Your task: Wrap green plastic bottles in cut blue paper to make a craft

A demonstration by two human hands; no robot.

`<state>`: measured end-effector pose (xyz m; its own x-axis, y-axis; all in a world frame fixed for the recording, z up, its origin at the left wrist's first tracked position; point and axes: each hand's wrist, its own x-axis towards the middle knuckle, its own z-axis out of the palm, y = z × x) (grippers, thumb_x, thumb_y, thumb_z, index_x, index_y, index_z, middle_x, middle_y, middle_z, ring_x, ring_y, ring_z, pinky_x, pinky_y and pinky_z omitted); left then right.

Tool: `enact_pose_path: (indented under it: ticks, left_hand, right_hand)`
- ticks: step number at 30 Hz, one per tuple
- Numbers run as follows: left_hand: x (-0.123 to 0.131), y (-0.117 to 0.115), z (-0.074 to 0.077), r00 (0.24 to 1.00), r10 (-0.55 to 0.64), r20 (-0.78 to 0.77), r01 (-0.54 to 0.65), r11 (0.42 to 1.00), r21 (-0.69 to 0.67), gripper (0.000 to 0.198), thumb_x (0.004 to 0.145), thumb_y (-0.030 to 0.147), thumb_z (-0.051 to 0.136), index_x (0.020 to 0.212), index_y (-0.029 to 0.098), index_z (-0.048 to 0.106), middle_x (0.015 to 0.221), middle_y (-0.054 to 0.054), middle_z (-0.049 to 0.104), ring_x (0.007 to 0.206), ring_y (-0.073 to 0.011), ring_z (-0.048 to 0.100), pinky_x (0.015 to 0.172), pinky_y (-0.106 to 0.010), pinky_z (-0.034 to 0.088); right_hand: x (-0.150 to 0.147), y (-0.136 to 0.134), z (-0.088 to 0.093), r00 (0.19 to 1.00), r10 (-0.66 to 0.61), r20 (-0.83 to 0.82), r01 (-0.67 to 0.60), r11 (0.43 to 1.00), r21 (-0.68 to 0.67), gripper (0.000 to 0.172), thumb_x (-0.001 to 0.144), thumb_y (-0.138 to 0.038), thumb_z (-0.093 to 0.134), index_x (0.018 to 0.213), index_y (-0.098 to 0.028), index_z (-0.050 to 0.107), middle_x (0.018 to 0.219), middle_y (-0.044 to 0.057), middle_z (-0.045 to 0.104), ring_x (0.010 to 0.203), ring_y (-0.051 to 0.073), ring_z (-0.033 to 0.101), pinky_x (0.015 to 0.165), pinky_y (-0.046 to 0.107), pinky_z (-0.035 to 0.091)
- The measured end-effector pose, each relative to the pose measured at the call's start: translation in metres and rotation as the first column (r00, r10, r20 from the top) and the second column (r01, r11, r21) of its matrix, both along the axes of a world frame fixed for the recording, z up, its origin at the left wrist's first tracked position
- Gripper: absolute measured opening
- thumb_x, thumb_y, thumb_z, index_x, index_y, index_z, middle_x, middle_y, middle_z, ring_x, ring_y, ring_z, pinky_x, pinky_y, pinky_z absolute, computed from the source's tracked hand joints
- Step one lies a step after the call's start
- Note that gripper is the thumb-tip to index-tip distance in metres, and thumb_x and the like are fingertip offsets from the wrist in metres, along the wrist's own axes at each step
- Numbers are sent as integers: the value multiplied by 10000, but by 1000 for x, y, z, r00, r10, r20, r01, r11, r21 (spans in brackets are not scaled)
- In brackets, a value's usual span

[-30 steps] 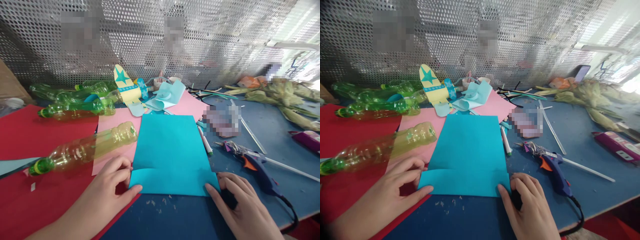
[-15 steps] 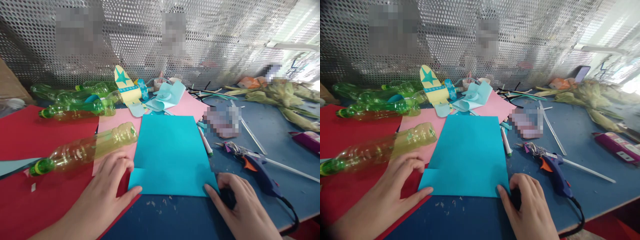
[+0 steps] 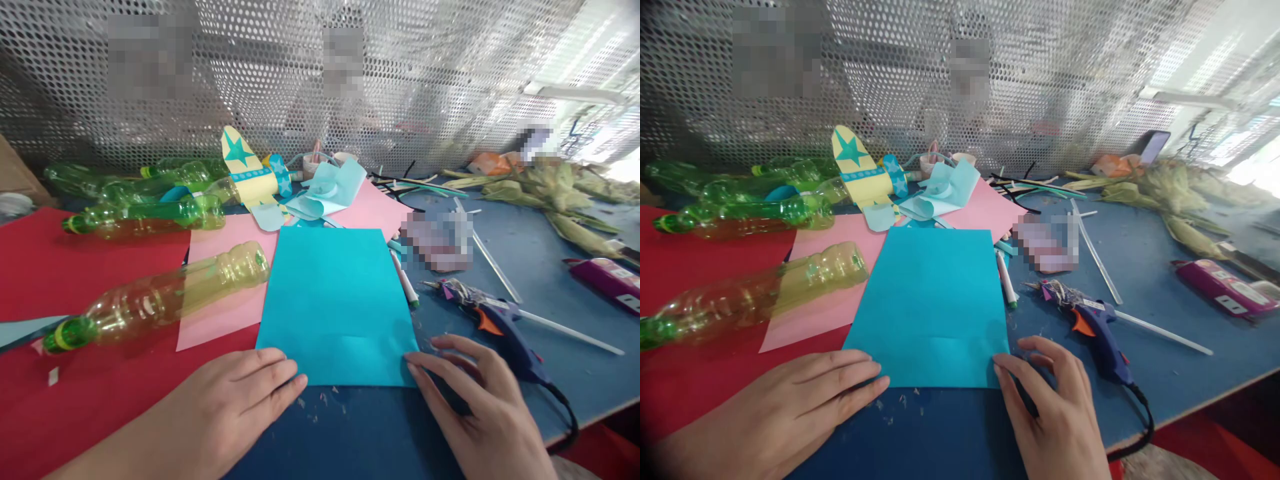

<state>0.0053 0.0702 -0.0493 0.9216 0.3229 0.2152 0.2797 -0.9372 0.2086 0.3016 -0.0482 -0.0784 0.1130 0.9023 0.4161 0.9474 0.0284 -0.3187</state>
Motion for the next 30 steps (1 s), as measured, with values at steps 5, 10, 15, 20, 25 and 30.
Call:
enact_pose_path:
  ticks: [5,10,15,20,25,30]
  left_hand:
    - [7,-4,5,1000,-5,12,4,998,69,441,886,107,477,1298,219,589,1214,-19,701,1097,-189,649,964,-273,523]
    - [8,-8,8,1000,11,-22,-8,995,96,377,903,167,491,1256,207,618,1210,-28,702,1079,-207,653,911,-294,550]
    - [9,-10,8,998,18,-55,-11,993,117,356,937,186,453,1256,188,611,1212,-26,701,1082,-212,647,897,-313,552]
    - [8,-8,8,998,17,-58,-9,991,136,362,946,221,466,1284,191,591,1223,-27,696,1084,-222,645,871,-326,561]
    - [7,-7,6,1000,15,-13,-13,992,126,356,942,252,503,1282,197,598,1202,-38,703,1059,-215,651,871,-308,552]
    - [6,-5,4,1000,3,-9,-2,993,120,372,944,295,520,1296,195,588,1207,-41,698,1057,-218,645,866,-308,547]
  right_hand:
    - [-43,3,9,993,111,27,-114,967,230,278,884,-168,624,1077,-356,694,939,34,655,907,236,582,822,386,423]
    - [-74,23,3,938,347,7,-342,920,194,263,1009,-304,458,1057,-301,717,874,-44,744,865,165,620,888,334,360]
    - [-70,27,3,933,352,74,-359,925,126,329,1023,-354,393,1101,-302,708,858,-3,705,858,192,578,850,353,352]
    - [-62,21,9,939,333,90,-338,940,52,298,1002,-328,431,1154,-325,687,820,21,631,803,196,546,767,352,374]
    - [-37,14,15,930,345,125,-342,939,-46,319,886,-273,619,1192,-346,667,844,27,606,798,189,555,720,319,446]
    - [-12,3,16,916,344,206,-334,939,-83,345,872,-250,604,1208,-287,670,838,69,578,782,214,554,649,324,511]
